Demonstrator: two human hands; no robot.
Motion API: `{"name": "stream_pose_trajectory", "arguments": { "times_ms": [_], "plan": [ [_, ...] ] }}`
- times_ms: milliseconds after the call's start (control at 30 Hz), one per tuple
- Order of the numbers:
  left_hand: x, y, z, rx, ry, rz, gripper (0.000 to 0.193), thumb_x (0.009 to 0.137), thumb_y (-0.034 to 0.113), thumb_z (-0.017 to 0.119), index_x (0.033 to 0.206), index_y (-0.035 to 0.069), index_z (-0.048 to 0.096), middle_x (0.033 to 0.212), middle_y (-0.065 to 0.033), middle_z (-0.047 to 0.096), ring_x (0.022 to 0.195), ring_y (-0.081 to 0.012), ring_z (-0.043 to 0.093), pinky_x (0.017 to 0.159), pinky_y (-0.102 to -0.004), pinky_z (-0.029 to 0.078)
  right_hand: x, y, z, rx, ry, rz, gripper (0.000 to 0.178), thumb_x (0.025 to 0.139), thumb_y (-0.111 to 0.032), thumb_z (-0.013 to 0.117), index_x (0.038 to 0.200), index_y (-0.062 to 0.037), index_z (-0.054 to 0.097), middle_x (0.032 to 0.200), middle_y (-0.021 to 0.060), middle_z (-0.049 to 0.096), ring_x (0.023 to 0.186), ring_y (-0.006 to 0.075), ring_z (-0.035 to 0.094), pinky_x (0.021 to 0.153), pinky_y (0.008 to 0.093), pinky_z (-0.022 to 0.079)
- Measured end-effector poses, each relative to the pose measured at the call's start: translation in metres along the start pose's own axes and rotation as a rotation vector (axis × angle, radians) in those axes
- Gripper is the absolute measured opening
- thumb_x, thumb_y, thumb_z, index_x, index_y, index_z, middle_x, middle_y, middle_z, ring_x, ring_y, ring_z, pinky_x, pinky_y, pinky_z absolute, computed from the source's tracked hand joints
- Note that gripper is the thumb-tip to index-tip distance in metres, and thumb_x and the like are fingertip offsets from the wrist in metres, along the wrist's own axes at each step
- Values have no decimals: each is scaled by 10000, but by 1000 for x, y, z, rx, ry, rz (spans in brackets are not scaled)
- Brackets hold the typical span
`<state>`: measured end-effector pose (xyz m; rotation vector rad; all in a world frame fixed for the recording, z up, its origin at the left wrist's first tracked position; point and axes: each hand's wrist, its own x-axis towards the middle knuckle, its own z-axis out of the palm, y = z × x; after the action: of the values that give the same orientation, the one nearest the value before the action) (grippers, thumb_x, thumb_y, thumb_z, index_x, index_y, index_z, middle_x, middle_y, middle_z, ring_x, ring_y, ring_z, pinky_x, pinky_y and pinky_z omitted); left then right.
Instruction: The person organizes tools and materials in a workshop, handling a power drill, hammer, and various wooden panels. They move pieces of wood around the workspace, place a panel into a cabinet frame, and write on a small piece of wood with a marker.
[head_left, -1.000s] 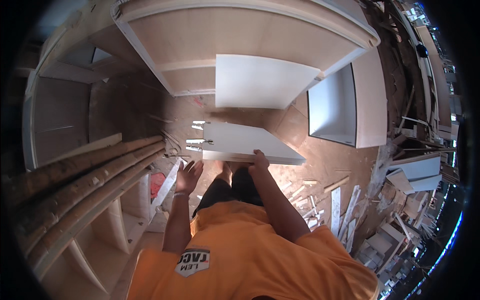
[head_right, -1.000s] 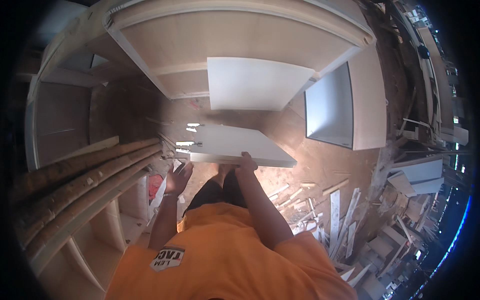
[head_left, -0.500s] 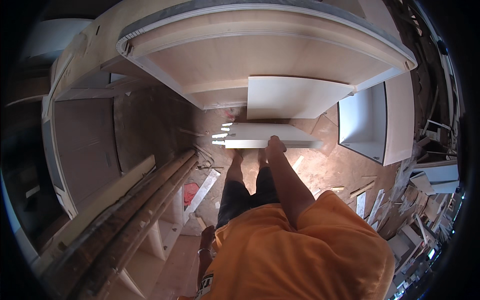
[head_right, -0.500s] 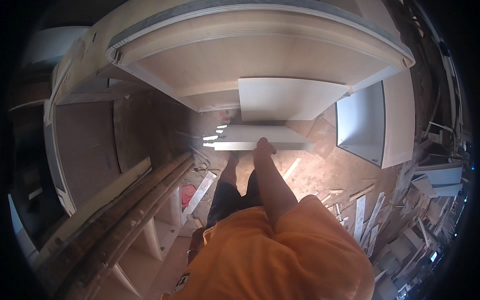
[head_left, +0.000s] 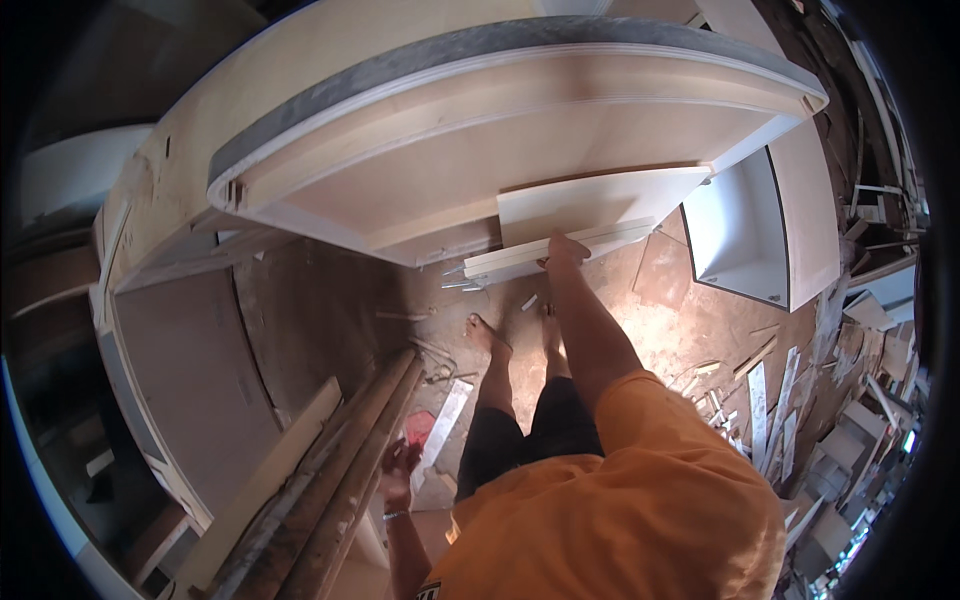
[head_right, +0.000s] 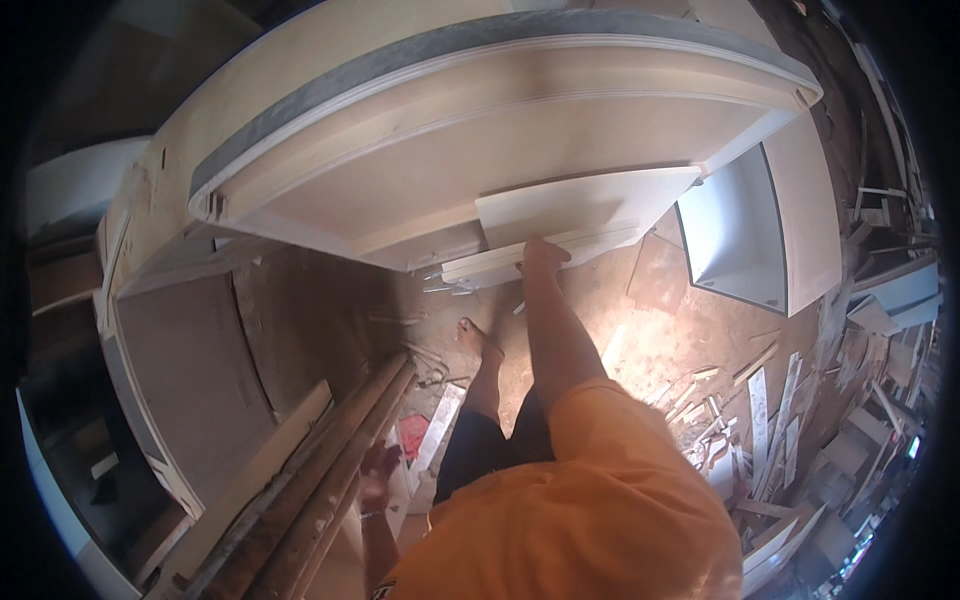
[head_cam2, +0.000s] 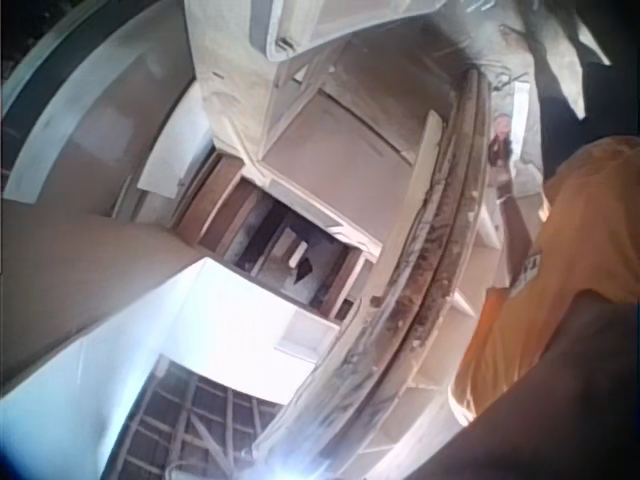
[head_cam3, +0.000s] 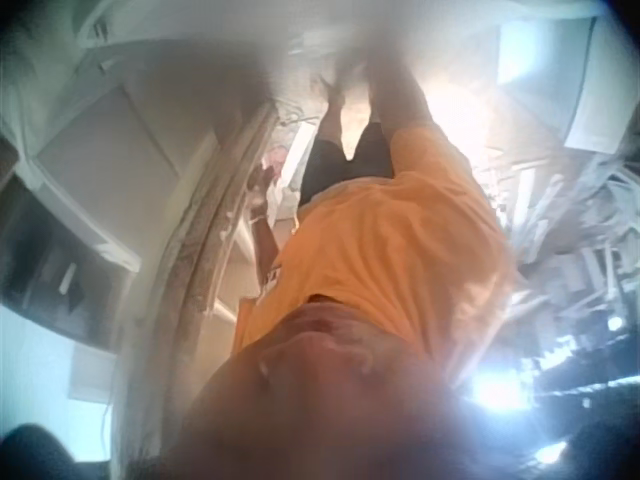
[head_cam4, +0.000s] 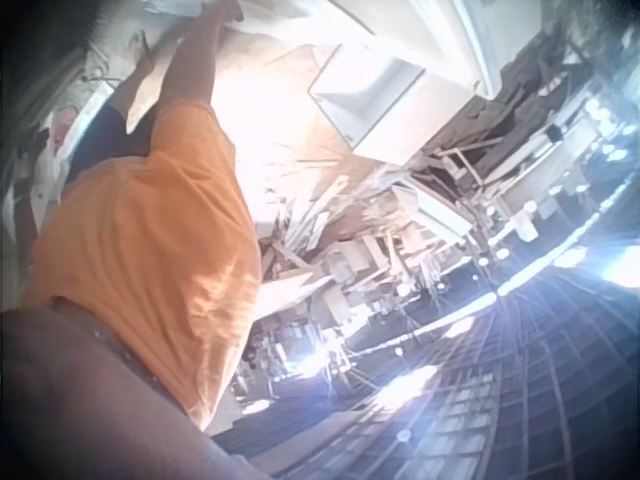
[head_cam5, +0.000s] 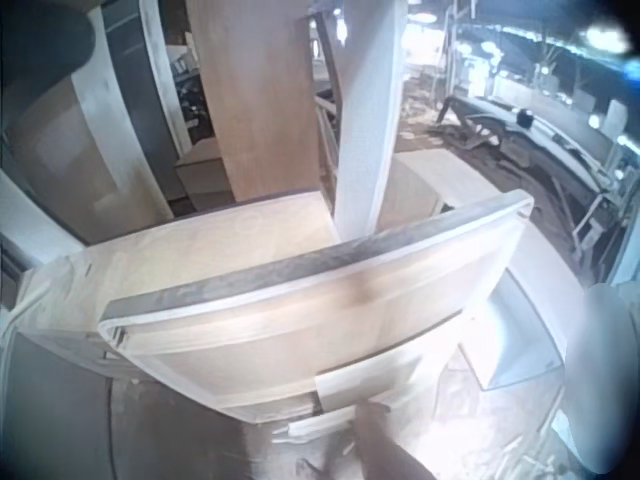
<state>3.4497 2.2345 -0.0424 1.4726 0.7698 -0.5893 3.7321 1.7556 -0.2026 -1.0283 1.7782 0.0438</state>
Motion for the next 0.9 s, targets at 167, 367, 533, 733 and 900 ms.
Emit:
{"name": "stream_pose_trajectory", "arguments": {
  "times_ms": [167, 367, 533, 733, 900],
  "plan": [
    [-19, -53, -7, 206, 12, -246, 395, 979, 154, 618, 1334, 17, 514, 1111, -150, 696, 940, -238, 699, 765, -323, 542, -6, -42, 31, -118, 21, -55, 758, 872, -382, 717, 1298, 35, 248, 1224, 304, 554, 988, 429, 670, 685, 445, 653],
    [-61, -84, -8, 70, 23, -491, 349, 995, 119, 545, 1329, 27, 506, 1128, -199, 685, 973, -269, 705, 787, -326, 571, 32, -33, 45, -282, 29, -277, 701, 897, -457, 635, 1287, 38, 330, 1156, 333, 617, 1039, 461, 660, 889, 521, 565],
    [-63, -98, 7, 6, 44, -480, 258, 998, 151, 550, 1230, 36, 552, 1053, -165, 697, 909, -238, 706, 705, -297, 555, 24, 51, -28, -797, -366, -820, 527, 932, -406, 584, 1275, -21, 471, 1119, 285, 666, 1094, 458, 638, 940, 532, 512],
    [32, -36, 42, 465, -178, -282, 168, 984, 235, 558, 1048, 90, 614, 958, -70, 708, 784, -158, 684, 580, -269, 494, 51, 167, -207, -1401, -958, -750, 484, 878, -426, 673, 1109, -3, 718, 1130, 258, 688, 1119, 415, 641, 1020, 522, 453],
    [144, 59, 128, 832, -474, -335, 432, 1002, 391, 539, 1311, 89, 542, 1059, -82, 710, 983, -200, 678, 786, -337, 543, 80, 201, -472, 217, -885, -478, 236, 989, -176, 555, 1175, -31, 567, 986, 160, 667, 944, 259, 699, 749, 374, 605]
  ]
}}
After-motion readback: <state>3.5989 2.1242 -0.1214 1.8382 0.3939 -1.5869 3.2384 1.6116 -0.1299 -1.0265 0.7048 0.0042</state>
